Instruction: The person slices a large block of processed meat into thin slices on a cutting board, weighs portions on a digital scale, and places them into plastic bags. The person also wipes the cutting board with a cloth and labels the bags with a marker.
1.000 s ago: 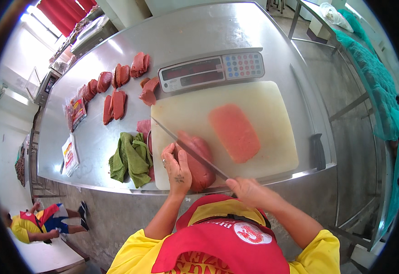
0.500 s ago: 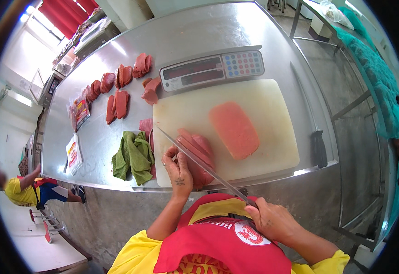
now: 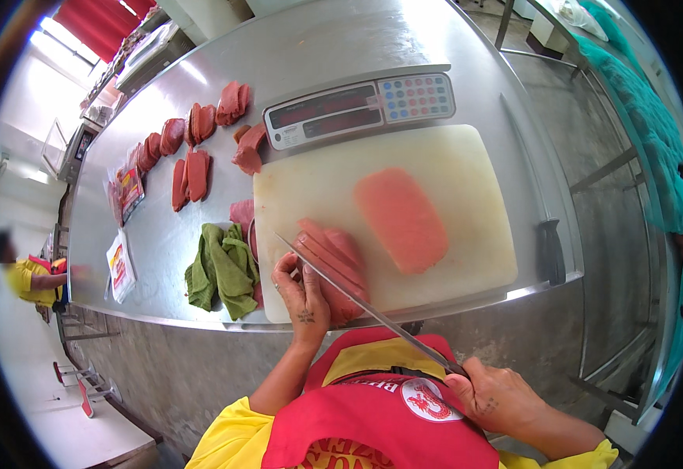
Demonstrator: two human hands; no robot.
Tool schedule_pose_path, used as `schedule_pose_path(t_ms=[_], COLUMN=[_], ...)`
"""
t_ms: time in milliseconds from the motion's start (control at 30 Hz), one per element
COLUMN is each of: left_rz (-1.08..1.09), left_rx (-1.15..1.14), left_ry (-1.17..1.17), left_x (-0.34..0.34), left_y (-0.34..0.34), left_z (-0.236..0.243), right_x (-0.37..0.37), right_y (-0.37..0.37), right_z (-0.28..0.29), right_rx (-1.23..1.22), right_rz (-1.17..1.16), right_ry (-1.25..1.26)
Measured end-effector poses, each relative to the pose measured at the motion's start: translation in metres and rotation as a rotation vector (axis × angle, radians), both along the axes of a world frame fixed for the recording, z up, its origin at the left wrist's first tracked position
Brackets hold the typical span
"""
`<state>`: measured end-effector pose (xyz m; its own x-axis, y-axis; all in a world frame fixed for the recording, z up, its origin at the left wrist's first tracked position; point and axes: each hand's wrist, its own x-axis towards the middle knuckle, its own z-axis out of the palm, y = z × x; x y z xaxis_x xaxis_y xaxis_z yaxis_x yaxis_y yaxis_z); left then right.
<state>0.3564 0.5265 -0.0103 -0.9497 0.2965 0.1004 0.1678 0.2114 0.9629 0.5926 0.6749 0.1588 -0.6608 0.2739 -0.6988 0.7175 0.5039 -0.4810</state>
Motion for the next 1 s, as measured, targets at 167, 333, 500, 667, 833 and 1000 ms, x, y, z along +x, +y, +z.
schedule_pose_path(t_ms=[167,333,500,667,833,1000], left_rz=[0.004,0.042,0.022,0.013,0.020,0.017], left_rx=[-0.017,-0.157,-0.134,-0.152,-0.133,-0.178], left_ry=[0.021,0.091,0.053,0.068,0.071,0.101], left_x=[0.001,0.002,0.002,0.002,0.002,0.003], left_y=[-0.005,-0.003,-0.001,0.001,0.000,0.000], left_z=[-0.005,0.003,0.006,0.006,0.008,0.007], right_x=[0.003,0.005,0.006,0.004,-0.006,-0.012], right_y=[-0.001,0.001,0.007,0.017,0.016,0.009], right_z=[0.001,-0.001,0.004,0.010,-0.002,-0.022], right_rx=[0.025,0.058,0.088,0.052,0.010,-0.010], right_rz=[0.001,0.037,0.104,0.117,0.117,0.109], right_ry=[0.036,0.044,-0.004,-0.003,-0.011,-0.014])
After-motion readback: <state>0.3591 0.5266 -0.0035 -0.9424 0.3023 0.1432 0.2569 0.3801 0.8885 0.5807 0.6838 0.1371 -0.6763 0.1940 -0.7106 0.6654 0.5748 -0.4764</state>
